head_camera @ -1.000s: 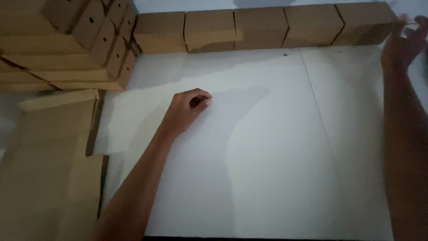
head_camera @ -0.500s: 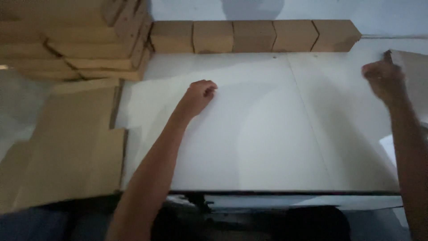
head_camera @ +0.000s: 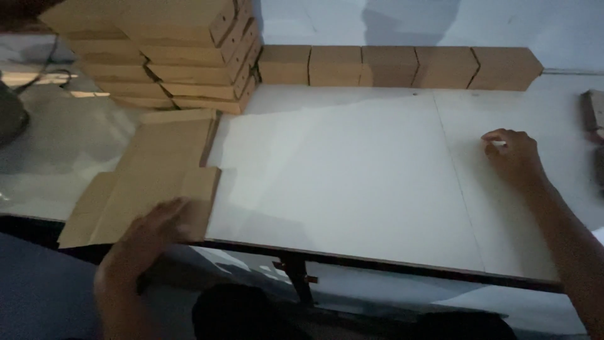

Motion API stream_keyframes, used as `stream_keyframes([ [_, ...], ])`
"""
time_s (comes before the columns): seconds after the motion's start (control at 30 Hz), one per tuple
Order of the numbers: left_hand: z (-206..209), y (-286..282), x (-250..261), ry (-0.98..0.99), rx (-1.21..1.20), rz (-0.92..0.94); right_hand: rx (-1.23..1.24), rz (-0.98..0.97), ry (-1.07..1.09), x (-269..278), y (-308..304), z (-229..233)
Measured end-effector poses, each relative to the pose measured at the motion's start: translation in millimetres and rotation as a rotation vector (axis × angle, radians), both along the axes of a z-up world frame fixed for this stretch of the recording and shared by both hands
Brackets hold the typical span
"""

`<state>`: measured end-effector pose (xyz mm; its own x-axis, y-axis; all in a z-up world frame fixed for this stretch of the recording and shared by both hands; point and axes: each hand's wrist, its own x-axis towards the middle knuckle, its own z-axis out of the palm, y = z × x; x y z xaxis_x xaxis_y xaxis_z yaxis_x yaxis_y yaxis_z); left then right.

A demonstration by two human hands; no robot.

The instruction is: The person folds flat cardboard sheets into small rectangular boxes on a white table. They fold the side flaps, tuck the top flaps to close the box, and place the finished box aside. The process is repeated with another sheet to form a second box.

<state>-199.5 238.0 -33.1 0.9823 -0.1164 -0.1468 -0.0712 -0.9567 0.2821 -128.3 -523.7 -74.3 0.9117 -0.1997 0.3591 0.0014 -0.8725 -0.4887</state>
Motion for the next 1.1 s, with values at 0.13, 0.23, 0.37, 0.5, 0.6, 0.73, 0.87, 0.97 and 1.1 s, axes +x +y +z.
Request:
stream_keyframes([
  [0.13,-11,20,8,0.021,-0.212,-0.077,-0.001,0.013,0.012,-11,10,6],
  [0.23,-3,14,1,0.041,-0.211,-0.090,-0.134,0.097,-0.069,-4,-6,-13],
  [0.37,10,13,-7,-0.034,-0.174,-0.029,-0.104,0.076,-0.007,-12,11,-1],
  [0.5,63,-21,-20,0.006,-0.340,0.164,-0.185,0.026,0.014,-14,20,0],
  [0.6,22,22,8,-0.277,-0.293,-0.056,-0.193,0.084,-0.066,-10,13,-7],
  [0.73,48,-39,-6,-0.496,-0.123,0.014,-0.189,0.091,-0.071,-15,19,-1],
  [0.87,30,-111,-3,-1.207,0.199,-0.451,-0.181,0.063,-0.045,-12,14,-7],
  [0.97,5,-184,3,-1.173,0.025,-0.644,-0.213,0.072,-0.063,-8,12,-9],
  [1.1,-32,-279,4,-0.986,-0.255,-0.923,-0.224,0.061,-0.051,-10,14,-9],
])
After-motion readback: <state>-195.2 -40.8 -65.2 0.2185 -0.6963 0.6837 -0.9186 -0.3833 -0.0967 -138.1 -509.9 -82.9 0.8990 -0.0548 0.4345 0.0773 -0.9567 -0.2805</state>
